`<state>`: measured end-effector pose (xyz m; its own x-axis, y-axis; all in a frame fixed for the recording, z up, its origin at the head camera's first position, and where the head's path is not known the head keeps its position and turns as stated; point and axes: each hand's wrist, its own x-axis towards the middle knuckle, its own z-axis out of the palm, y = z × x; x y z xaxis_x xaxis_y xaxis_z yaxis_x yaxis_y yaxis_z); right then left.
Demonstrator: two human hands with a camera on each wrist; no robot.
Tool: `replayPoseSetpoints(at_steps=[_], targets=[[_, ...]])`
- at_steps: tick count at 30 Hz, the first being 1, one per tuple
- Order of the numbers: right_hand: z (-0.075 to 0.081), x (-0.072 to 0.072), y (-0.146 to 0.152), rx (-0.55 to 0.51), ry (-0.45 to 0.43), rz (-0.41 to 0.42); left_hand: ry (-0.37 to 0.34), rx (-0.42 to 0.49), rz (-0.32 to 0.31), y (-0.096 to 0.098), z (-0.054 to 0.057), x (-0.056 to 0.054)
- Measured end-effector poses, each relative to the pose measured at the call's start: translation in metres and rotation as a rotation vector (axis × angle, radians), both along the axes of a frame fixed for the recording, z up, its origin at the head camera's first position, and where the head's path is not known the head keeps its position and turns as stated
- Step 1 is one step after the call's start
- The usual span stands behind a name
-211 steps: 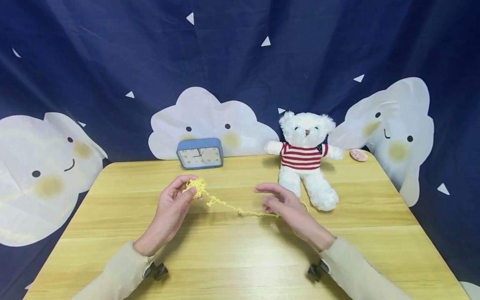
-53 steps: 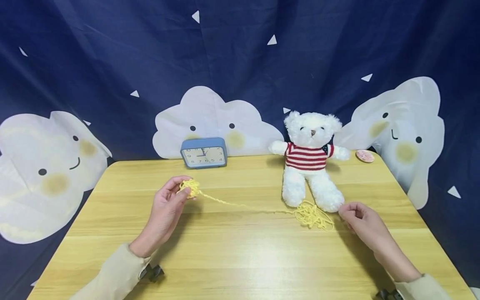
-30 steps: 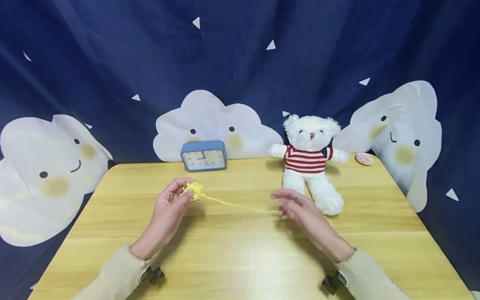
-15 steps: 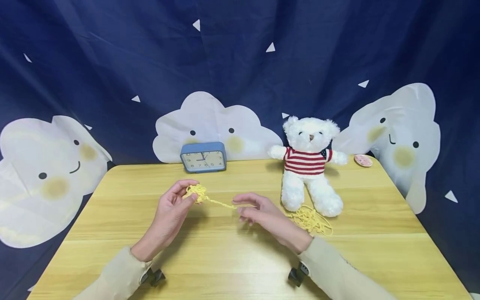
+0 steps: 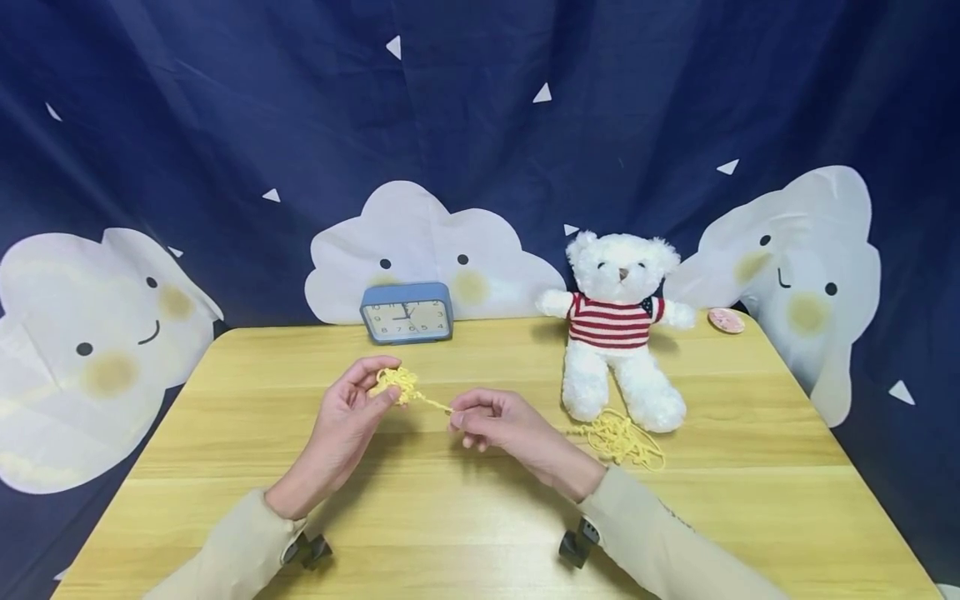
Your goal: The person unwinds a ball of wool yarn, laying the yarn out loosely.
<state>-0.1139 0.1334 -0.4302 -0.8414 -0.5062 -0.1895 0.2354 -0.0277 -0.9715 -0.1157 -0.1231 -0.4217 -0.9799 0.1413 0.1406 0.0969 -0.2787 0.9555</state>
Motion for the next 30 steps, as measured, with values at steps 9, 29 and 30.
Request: replayPoseSetpoints(at_steps=[9, 29, 30], targets=[[0.0, 0.0, 0.004, -0.003, 0.036, -0.094, -0.005, -0.008, 0.006, -0.002, 0.001, -0.002], [0.007, 0.006, 0.028, -0.005, 0.051, -0.253, -0.039, -0.011, 0.039, -0.007, -0.002, 0.001], [0.007, 0.006, 0.03, -0.007, 0.049, -0.262, -0.043, -0.013, 0.043, -0.008, -0.002, 0.001]])
